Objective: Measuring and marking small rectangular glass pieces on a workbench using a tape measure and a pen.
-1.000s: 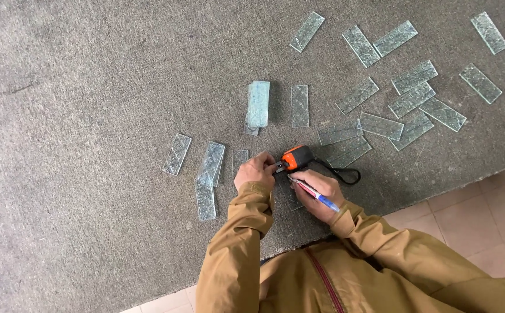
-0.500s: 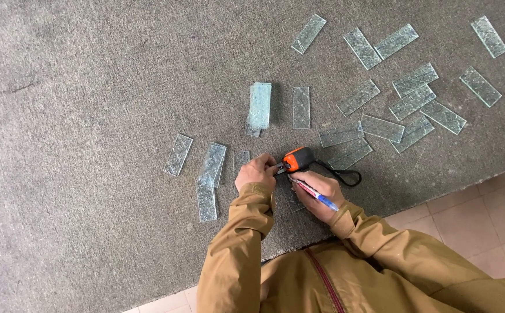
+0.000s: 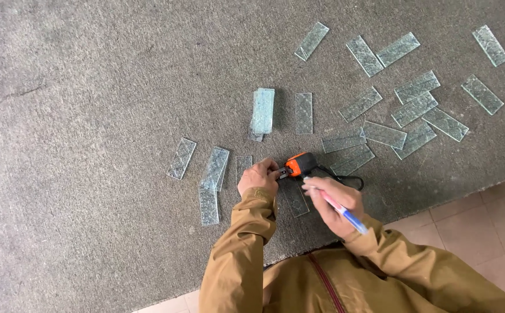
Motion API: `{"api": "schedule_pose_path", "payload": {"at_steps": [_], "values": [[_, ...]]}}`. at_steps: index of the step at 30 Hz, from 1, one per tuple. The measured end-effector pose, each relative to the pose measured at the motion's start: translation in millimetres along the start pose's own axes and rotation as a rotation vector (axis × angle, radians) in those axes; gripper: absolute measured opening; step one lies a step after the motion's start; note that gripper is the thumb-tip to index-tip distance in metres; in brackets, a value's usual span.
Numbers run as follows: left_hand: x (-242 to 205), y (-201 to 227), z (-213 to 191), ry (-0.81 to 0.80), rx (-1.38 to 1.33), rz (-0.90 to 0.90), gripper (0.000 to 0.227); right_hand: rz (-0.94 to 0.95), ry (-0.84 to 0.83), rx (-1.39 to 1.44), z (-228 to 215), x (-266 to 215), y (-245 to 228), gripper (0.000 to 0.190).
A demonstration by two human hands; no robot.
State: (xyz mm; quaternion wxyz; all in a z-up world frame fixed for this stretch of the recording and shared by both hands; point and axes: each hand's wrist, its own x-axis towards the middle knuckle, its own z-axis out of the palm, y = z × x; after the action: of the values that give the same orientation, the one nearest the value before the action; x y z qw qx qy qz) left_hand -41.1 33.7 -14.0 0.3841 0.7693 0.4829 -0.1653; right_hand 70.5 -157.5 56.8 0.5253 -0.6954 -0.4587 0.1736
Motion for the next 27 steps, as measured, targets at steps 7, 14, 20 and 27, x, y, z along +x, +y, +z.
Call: {"api": "schedule_pose_path", "payload": {"at_steps": [7,14,20,27], "values": [[8,-2,9,0.014,0.011,0.017,0.008,-0.206,-0.185,-0.337,-15,49,45,0.065],[-13,6,-14,0.138,-0.050,0.100,0.009,-0.218,-0.333,-0.423,-17,67,73,0.071],[-89,22,-22,0.178,-0.055,0.195,0.008,-0.175,-0.308,-0.443,-69,27,55,0.068],[-117,-25,90,0.184,-0.193,0.063,0.015,-0.222,-0.402,-0.418,-99,-66,98,0.079]]}}
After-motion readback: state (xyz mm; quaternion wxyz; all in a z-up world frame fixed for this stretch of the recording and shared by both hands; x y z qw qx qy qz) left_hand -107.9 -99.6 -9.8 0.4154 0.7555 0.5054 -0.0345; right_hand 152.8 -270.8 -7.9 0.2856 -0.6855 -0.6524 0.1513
